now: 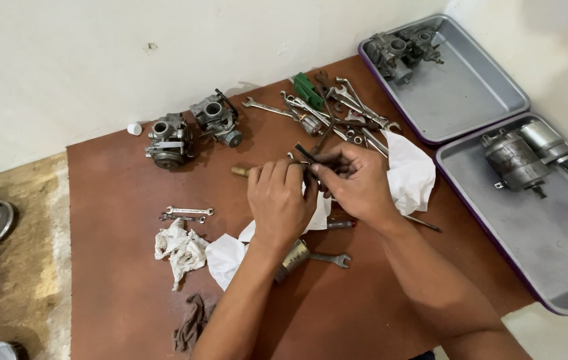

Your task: The person cleans a small metal part with a white cloth, then uses a screwdriver to unscrew and disassemble a cylindrical metal component on a workbench. They continue to manipulate the disassembled parts and tools throughout the video.

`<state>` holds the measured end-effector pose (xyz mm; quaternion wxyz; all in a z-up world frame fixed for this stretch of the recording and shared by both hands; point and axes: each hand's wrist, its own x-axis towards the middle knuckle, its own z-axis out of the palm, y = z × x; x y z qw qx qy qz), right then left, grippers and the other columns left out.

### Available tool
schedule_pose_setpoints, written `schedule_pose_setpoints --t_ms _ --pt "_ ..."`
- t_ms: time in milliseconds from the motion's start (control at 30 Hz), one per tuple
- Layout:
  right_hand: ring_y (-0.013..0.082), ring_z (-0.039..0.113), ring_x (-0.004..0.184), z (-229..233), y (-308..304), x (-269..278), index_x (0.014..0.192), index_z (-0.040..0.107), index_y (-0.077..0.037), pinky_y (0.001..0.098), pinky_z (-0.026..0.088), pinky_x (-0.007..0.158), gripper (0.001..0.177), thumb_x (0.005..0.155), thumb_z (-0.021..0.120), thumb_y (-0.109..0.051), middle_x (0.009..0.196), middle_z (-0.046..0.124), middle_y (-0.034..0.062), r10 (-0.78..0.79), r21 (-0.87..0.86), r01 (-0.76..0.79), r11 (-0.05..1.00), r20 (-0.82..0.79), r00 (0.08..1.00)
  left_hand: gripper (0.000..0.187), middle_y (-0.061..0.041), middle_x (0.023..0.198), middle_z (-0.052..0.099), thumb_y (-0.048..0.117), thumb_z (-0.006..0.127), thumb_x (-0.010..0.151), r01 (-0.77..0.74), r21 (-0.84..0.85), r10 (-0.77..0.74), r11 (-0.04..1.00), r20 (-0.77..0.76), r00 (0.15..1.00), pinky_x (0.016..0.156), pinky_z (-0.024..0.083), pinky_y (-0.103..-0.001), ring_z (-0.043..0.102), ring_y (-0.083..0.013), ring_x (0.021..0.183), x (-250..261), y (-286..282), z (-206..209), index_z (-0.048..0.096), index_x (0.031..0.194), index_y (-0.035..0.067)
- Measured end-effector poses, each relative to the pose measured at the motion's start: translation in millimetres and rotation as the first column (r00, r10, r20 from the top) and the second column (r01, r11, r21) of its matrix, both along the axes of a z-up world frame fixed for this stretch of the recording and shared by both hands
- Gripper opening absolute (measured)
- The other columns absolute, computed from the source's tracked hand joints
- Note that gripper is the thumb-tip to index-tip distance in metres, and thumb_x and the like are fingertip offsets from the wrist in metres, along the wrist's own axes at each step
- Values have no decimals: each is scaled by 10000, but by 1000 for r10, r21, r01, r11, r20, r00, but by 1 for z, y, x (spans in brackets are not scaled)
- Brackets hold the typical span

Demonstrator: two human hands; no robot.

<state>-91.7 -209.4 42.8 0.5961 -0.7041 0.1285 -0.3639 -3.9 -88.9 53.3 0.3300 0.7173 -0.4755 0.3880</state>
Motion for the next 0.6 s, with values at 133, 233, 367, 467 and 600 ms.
schedule_pose_setpoints --t_ms 133,233,367,467,600 --pt "146 659 590 7 2 -1 1076 737 71 272 606 472 226 850 734 66 739 722 198 27 5 -27 1000 -37 999 106 -54 822 652 123 760 776 0 -18 0 1000 8 1000 711 479 -377 639 -253 757 0 -1 1 656 783 105" --pt "122 624 691 -1 -2 0 1036 765 51 302 598 507 169 870 733 53 785 750 198 28 -40 -30 999 -43 999 95 -55 852 663 109 761 767 2 -7 -2 1000 26 1000 733 482 -382 645 -255 791 -1 1 4 679 814 105" --pt "137 633 749 5 -1 -2 1059 761 44 329 605 611 189 873 729 54 816 749 182 22 -20 -22 1000 -32 999 121 -61 908 688 100 762 774 69 -2 -69 998 -83 994 750 481 -394 662 -270 837 0 3 7 700 877 94" --pt "191 663 668 -3 -11 0 1070 729 73 348 617 558 179 895 689 77 796 723 194 74 107 -78 991 43 996 342 -137 1023 701 178 770 771 124 92 -95 988 -268 959 795 486 -448 677 -340 918 4 8 6 682 1074 44" --pt "248 695 553 -5 -13 3 1075 685 122 367 633 454 162 925 631 95 767 685 219 199 305 -250 919 190 961 574 -284 989 718 301 717 839 300 397 -44 868 -539 841 780 485 -607 691 -511 918 17 17 -1 618 1280 -54"
